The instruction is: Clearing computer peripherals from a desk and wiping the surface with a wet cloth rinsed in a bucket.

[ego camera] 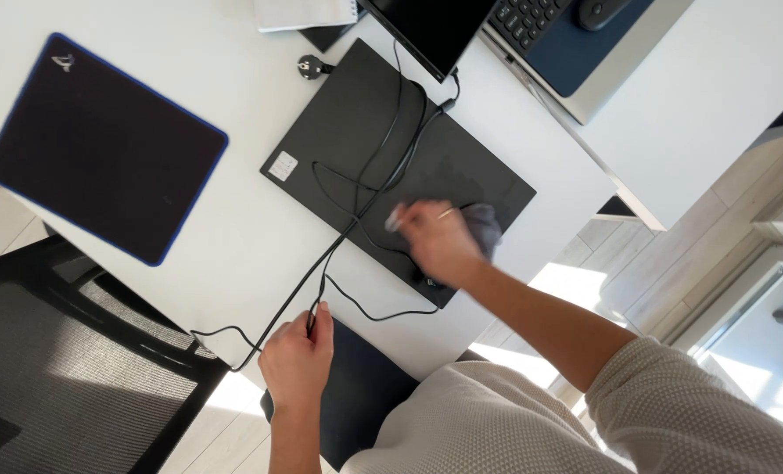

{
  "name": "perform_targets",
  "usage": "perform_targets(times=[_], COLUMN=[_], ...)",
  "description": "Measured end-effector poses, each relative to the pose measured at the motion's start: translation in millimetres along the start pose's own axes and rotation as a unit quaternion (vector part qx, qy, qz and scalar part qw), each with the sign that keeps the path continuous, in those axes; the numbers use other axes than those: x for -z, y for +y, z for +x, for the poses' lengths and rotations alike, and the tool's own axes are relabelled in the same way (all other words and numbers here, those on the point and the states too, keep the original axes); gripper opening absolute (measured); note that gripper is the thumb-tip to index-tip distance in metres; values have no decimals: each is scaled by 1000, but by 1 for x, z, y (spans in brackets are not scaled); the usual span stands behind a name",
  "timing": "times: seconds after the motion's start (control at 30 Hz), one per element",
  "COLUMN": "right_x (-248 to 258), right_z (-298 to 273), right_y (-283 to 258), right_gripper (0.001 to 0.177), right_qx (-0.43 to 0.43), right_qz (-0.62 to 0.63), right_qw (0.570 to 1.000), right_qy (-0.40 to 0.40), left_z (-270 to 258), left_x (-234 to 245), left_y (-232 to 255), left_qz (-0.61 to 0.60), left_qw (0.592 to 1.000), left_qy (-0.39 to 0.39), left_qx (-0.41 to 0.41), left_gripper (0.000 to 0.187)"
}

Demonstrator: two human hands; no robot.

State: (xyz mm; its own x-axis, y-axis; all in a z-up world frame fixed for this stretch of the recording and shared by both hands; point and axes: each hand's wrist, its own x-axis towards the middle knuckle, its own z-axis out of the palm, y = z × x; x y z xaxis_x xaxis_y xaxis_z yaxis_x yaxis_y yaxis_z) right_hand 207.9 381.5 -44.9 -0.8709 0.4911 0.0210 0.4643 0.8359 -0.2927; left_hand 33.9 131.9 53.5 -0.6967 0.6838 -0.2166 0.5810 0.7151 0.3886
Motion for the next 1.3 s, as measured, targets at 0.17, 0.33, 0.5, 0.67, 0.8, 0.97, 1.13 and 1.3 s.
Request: perform_targets(times=[0.17,0.33,0.5,0.67,0.8,0.97,1.13,1.3], right_x=[31,36,99,123,112,113,91,46], right_z=[24,54,72,137,148,127,134,157], right_y=[-9,108,69,27,26,27,39,51], right_gripper=[53,64,34,35,42,60,53,29], right_qx=[224,-128,-270,-243,-288,-405,-459,-445], right_qz=[35,-36,190,276,172,211,311,394], right_qw=[973,987,935,921,936,868,825,804], right_qy=[-42,95,128,130,-105,-192,-111,24], left_z=[12,-2,3,55,114,200,252,250], left_x=[-11,-17,-24,0,3,-21,-59,-72], left_y=[17,25,19,27,41,41,23,-5], left_qz=[-9,6,11,-11,-38,-89,-74,-184], left_qw=[997,991,985,985,995,994,988,965], left_qy=[-72,-68,-149,-170,-7,12,-100,-102], left_qx=[35,-115,-91,-22,-95,-66,95,155], left_gripper=[53,40,40,67,34,39,84,71])
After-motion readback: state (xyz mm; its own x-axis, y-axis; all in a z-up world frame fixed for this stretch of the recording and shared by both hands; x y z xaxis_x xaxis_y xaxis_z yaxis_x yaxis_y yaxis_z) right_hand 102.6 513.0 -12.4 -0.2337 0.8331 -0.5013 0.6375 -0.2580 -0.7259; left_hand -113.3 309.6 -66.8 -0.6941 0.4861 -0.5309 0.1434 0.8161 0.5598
